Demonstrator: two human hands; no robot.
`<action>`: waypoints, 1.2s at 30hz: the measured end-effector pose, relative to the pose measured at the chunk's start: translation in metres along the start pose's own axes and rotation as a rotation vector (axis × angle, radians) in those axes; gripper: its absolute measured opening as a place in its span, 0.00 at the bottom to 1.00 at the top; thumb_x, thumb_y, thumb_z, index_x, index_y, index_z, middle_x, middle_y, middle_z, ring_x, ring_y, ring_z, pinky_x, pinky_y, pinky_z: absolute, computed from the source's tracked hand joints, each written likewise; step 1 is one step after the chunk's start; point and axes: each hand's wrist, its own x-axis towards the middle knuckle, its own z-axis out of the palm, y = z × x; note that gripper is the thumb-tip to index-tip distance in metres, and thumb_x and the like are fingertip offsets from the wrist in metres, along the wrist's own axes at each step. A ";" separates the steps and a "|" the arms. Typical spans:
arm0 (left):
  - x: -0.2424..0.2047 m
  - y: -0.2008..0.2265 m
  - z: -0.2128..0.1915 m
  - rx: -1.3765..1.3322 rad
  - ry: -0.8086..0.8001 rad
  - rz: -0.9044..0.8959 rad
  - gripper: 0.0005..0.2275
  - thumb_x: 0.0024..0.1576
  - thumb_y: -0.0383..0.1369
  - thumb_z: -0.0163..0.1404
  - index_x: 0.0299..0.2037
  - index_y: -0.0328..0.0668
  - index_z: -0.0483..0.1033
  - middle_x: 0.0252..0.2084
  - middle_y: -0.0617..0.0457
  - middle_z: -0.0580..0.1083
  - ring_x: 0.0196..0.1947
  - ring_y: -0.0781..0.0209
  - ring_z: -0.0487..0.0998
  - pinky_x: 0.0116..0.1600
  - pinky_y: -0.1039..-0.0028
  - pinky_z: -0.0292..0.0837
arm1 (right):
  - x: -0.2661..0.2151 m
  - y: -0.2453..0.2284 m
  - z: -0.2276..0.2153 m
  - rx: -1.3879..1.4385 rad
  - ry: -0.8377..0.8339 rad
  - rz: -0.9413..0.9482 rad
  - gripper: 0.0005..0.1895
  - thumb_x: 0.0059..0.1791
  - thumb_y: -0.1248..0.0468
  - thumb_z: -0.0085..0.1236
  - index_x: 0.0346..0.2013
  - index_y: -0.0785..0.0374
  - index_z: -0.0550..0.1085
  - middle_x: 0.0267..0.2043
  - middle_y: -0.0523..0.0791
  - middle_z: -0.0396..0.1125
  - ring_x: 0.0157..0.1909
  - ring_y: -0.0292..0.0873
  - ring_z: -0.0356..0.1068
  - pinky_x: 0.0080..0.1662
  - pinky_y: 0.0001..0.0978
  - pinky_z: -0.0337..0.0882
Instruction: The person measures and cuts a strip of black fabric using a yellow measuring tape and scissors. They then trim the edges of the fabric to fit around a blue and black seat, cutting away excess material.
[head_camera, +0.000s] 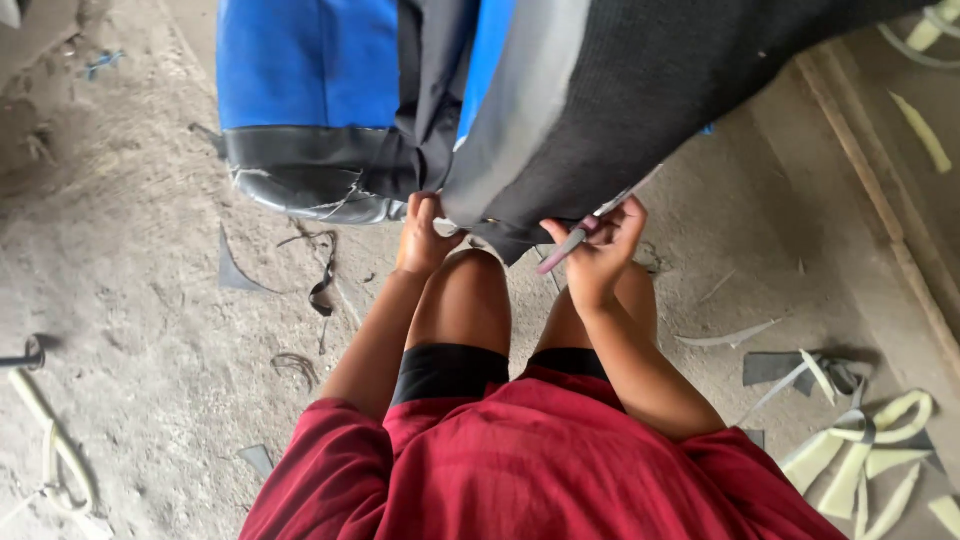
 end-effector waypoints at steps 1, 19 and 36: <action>0.001 -0.001 0.004 -0.022 0.011 -0.015 0.24 0.38 0.32 0.72 0.35 0.41 0.66 0.50 0.48 0.69 0.40 0.34 0.80 0.44 0.52 0.79 | 0.002 0.000 -0.002 -0.036 0.001 -0.009 0.49 0.34 0.72 0.84 0.61 0.54 0.61 0.46 0.39 0.60 0.41 0.34 0.58 0.46 0.21 0.63; 0.002 -0.021 -0.008 -0.090 0.079 0.113 0.05 0.47 0.31 0.67 0.29 0.54 0.85 0.43 0.58 0.78 0.43 0.52 0.84 0.49 0.67 0.82 | 0.000 0.030 0.000 0.191 0.028 -0.049 0.49 0.41 0.79 0.78 0.66 0.55 0.56 0.43 0.38 0.51 0.47 0.33 0.57 0.52 0.24 0.72; 0.011 0.060 -0.037 0.147 0.195 0.112 0.10 0.44 0.23 0.63 0.34 0.46 0.80 0.48 0.51 0.73 0.51 0.43 0.78 0.55 0.58 0.76 | 0.007 0.002 -0.007 0.439 0.017 0.050 0.40 0.39 0.77 0.76 0.58 0.60 0.62 0.45 0.41 0.64 0.46 0.32 0.64 0.50 0.23 0.72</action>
